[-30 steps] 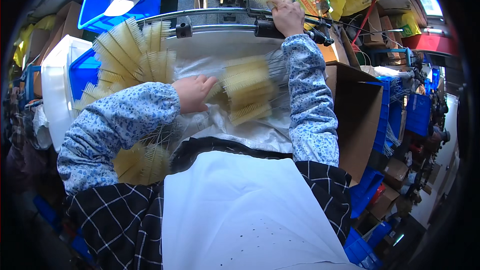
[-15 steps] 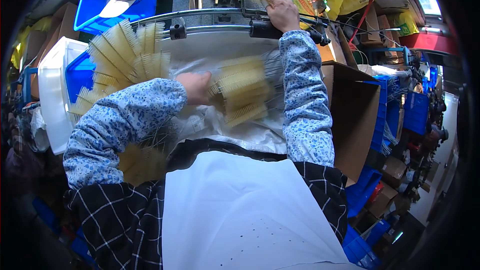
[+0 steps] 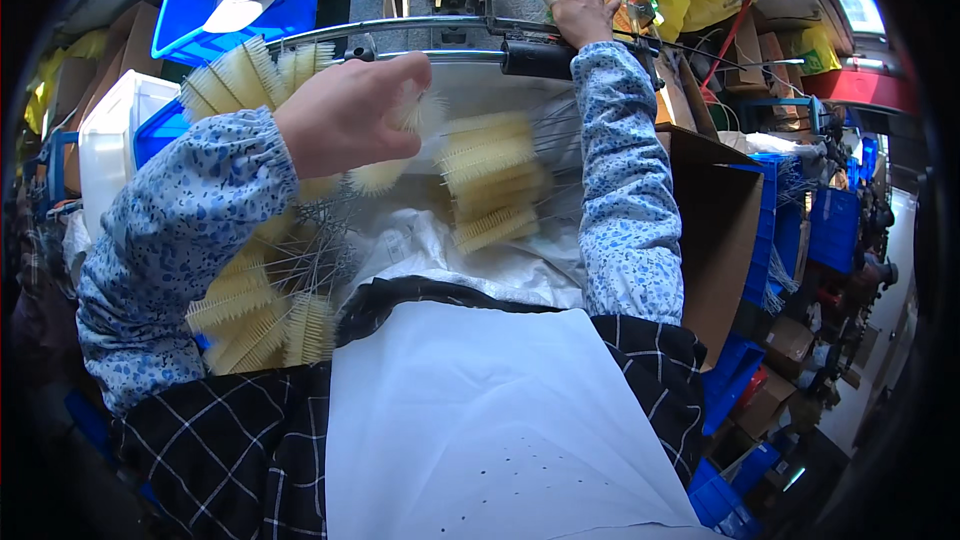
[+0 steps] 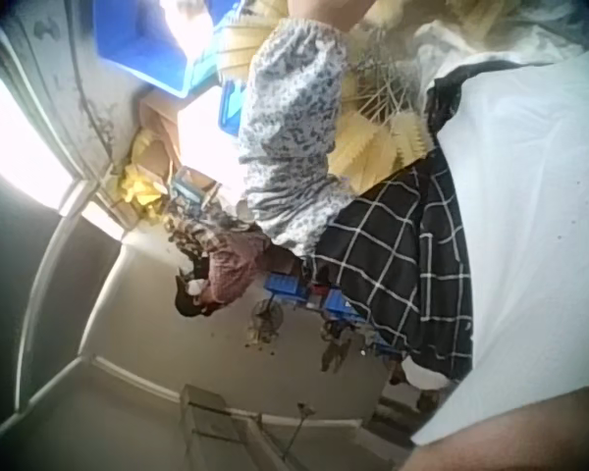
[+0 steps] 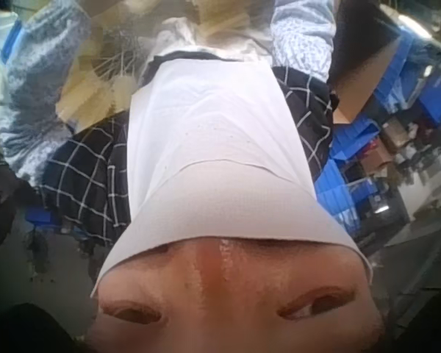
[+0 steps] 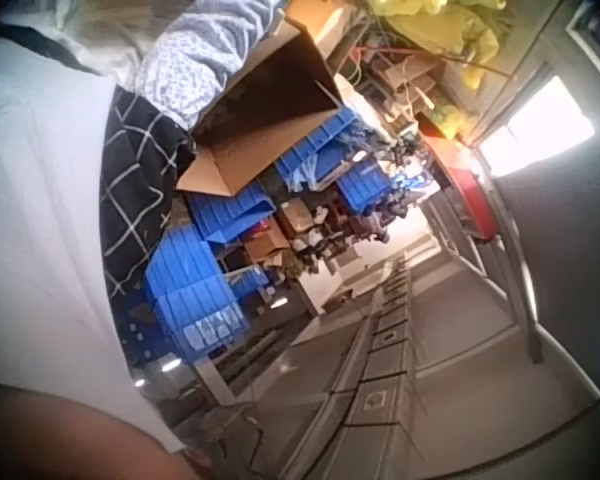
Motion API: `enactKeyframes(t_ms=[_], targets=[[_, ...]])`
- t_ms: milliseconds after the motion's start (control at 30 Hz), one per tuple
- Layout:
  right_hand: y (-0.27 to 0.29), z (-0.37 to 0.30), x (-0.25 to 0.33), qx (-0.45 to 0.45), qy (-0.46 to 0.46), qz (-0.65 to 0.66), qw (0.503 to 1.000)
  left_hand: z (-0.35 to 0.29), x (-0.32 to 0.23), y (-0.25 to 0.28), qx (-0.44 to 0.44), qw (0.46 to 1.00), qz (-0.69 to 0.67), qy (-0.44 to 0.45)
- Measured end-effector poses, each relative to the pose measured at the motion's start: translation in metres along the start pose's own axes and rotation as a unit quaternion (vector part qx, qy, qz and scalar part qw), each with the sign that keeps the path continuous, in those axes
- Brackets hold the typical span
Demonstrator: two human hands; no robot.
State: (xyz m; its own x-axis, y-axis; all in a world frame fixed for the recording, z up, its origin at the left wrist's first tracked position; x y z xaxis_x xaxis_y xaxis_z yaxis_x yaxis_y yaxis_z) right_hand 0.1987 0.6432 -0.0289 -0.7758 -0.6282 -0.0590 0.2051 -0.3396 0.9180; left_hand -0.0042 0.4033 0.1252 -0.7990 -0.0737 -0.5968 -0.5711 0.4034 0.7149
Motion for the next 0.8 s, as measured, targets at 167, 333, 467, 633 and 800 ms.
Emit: enactKeyframes(t_ms=[167, 333, 467, 633, 800], targets=[[0.018, -0.029, -0.022, 0.042, -0.116, 0.028, 0.992, -0.028, -0.014, 0.041, -0.025, 0.998, -0.065, 0.000], [0.005, -0.021, -0.013, -0.007, -0.108, 0.126, 0.986, -0.058, 0.011, 0.054, -0.137, 0.983, -0.077, -0.090], [0.009, -0.016, 0.003, -0.018, -0.102, 0.135, 0.985, -0.082, 0.018, 0.076, -0.212, 0.973, -0.028, -0.086], [0.010, -0.005, 0.032, -0.026, -0.097, 0.132, 0.986, -0.125, 0.027, 0.107, -0.286, 0.957, 0.004, 0.037], [0.029, 0.010, 0.074, 0.044, -0.120, 0.122, 0.984, -0.116, 0.026, 0.108, -0.261, 0.965, -0.035, 0.021]])
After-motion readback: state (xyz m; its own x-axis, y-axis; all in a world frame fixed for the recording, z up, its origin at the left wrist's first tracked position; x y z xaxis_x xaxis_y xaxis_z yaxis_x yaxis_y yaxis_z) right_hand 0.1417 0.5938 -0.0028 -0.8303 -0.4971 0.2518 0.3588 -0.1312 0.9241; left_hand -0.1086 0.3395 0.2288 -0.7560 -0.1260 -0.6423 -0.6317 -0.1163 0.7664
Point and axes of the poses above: each hand's wrist, its own z-axis towards the middle knuckle, its own y-axis out of the back of the hand, x = y × z, the point moved 2 cm from there along z, towards the middle knuckle, and after that the axes turned 7 degrees about y, right-handed, at the moved point
